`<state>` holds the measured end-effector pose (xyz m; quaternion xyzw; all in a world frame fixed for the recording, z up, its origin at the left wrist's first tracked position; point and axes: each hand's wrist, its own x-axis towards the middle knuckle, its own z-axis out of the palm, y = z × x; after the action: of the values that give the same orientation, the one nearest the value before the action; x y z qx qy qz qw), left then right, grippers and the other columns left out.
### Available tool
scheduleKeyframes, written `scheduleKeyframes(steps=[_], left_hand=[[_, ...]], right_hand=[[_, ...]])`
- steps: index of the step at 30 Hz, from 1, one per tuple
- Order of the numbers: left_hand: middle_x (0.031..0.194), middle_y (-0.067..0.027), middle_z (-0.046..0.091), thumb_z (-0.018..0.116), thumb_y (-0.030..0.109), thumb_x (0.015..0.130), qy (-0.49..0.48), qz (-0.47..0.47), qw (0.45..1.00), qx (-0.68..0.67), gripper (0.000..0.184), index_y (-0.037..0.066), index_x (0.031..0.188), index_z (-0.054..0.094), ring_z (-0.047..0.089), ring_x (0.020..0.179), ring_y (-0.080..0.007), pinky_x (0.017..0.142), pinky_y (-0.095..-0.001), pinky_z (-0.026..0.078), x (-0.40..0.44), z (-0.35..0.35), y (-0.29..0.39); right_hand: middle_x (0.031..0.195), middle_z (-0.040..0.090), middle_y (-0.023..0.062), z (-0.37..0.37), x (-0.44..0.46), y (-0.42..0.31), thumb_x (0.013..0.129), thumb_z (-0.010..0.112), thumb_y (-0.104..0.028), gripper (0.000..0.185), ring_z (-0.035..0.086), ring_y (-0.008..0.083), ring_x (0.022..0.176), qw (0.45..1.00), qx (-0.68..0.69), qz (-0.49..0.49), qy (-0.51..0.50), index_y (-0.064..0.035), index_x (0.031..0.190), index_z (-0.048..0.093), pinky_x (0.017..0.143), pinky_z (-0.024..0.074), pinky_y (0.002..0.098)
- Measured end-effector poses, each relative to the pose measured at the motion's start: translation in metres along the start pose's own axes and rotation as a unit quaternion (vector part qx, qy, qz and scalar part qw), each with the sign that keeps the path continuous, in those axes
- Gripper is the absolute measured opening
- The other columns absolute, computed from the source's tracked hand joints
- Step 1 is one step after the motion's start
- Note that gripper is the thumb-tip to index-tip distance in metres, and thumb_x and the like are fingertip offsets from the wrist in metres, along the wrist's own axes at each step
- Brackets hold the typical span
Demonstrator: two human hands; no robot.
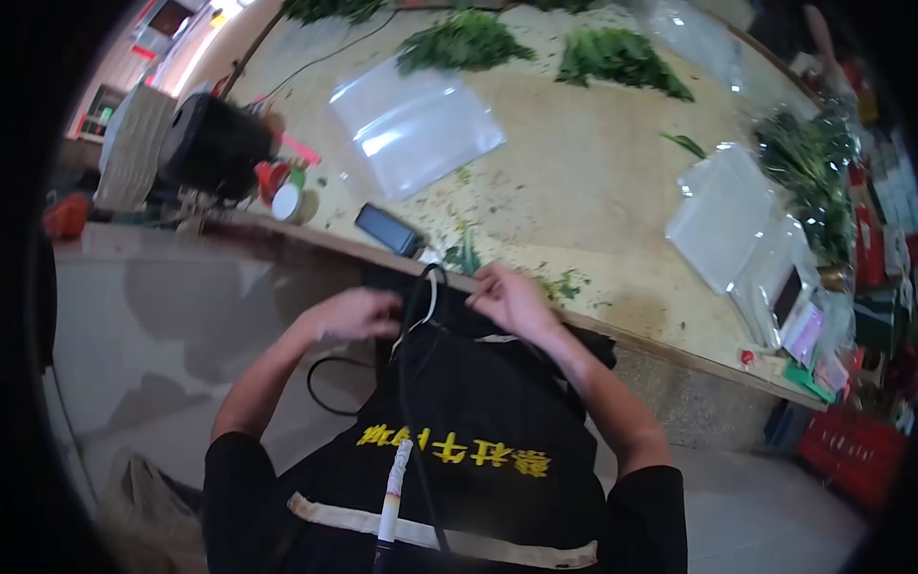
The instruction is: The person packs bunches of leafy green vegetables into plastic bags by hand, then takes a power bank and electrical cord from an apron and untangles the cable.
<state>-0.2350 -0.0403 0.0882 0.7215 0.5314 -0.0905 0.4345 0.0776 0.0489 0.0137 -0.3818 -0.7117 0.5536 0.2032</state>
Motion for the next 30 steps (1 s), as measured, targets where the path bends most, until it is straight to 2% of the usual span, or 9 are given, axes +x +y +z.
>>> scheduleKeyframes(steps=[1,4,7,10,13,22,24,27,30], left_hand=[[0.096,-0.0215,0.069,0.070,0.026,0.093,0.118,0.002,0.993,0.004,0.038,0.003,0.121,0.062,0.068,0.086,-0.0407,0.074,-0.0482,0.056,0.006,0.003,-0.012],[0.118,-0.0176,0.063,0.074,0.019,0.086,0.329,0.012,0.935,0.131,0.043,0.001,0.122,0.059,0.060,0.112,-0.0378,0.094,-0.0440,0.051,0.025,-0.012,0.001],[0.127,-0.0142,0.058,0.074,0.017,0.083,0.370,0.099,0.907,0.174,0.046,0.002,0.124,0.058,0.052,0.126,-0.0352,0.108,-0.0453,0.042,0.059,-0.011,0.002],[0.119,-0.0147,0.059,0.072,0.016,0.081,0.346,0.110,0.899,0.247,0.039,0.004,0.117,0.062,0.054,0.125,-0.0333,0.113,-0.0521,0.037,0.085,-0.005,-0.024],[0.117,-0.0139,0.060,0.068,0.013,0.081,0.323,0.091,0.896,0.292,0.031,0.008,0.111,0.064,0.055,0.126,-0.0316,0.115,-0.0555,0.034,0.085,-0.012,-0.036],[0.123,-0.0147,0.061,0.066,0.012,0.081,0.304,-0.024,0.869,0.390,0.025,0.007,0.106,0.067,0.056,0.121,-0.0339,0.111,-0.0530,0.041,0.041,-0.036,-0.078],[0.121,-0.0178,0.063,0.063,0.012,0.088,0.249,-0.038,0.958,0.140,0.023,0.004,0.109,0.067,0.058,0.120,-0.0343,0.102,-0.0457,0.048,0.025,-0.041,-0.046],[0.104,-0.0187,0.069,0.064,0.026,0.096,0.001,-0.118,0.986,-0.121,0.025,0.003,0.105,0.071,0.064,0.107,-0.0354,0.091,-0.0452,0.051,-0.012,-0.060,0.021],[0.097,-0.0175,0.071,0.064,0.033,0.097,0.026,-0.096,0.993,-0.063,0.031,0.004,0.104,0.072,0.068,0.095,-0.0352,0.086,-0.0422,0.054,-0.039,-0.028,-0.008]], right_hand=[[0.092,0.069,0.0070,-0.007,0.004,0.004,0.081,0.082,-0.010,0.045,0.063,0.0127,0.070,0.999,0.027,0.035,0.005,-0.0020,0.120,0.062,0.068,0.0534,0.0317],[0.127,0.059,0.0096,-0.024,0.010,-0.040,0.080,0.080,0.002,0.068,0.059,0.0084,0.076,0.999,0.036,0.026,0.019,-0.0057,0.141,0.052,0.070,0.0538,0.0269],[0.113,0.064,0.0051,-0.018,0.020,-0.059,0.081,0.079,0.001,0.064,0.059,0.0074,0.077,0.997,-0.030,-0.075,0.020,-0.0071,0.140,0.055,0.069,0.0525,0.0266],[0.101,0.068,0.0009,-0.010,0.026,-0.056,0.083,0.077,0.001,0.051,0.060,0.0070,0.079,0.991,0.041,-0.045,-0.123,-0.0071,0.132,0.063,0.070,0.0505,0.0252],[0.089,0.063,-0.0005,0.008,0.024,-0.058,0.090,0.064,0.006,0.031,0.057,0.0056,0.077,0.980,0.137,-0.017,-0.145,-0.0012,0.120,0.068,0.072,0.0484,0.0233],[0.108,0.070,0.0070,-0.018,0.017,-0.051,0.089,0.069,-0.001,0.024,0.068,0.0143,0.094,0.909,0.302,0.041,-0.286,0.0011,0.113,0.069,0.084,0.0545,0.0275],[0.108,0.070,0.0084,-0.019,0.018,-0.052,0.087,0.073,-0.002,0.025,0.069,0.0165,0.093,0.927,0.203,0.012,-0.316,0.0025,0.111,0.069,0.084,0.0558,0.0290],[0.098,0.073,0.0068,-0.019,0.020,-0.066,0.085,0.078,-0.008,0.020,0.070,0.0154,0.089,0.931,0.123,0.011,-0.343,-0.0011,0.103,0.071,0.082,0.0559,0.0299],[0.091,0.074,0.0050,-0.001,0.017,-0.069,0.085,0.080,-0.011,0.014,0.072,0.0166,0.090,0.940,0.090,-0.021,-0.327,-0.0052,0.095,0.073,0.082,0.0562,0.0320]])
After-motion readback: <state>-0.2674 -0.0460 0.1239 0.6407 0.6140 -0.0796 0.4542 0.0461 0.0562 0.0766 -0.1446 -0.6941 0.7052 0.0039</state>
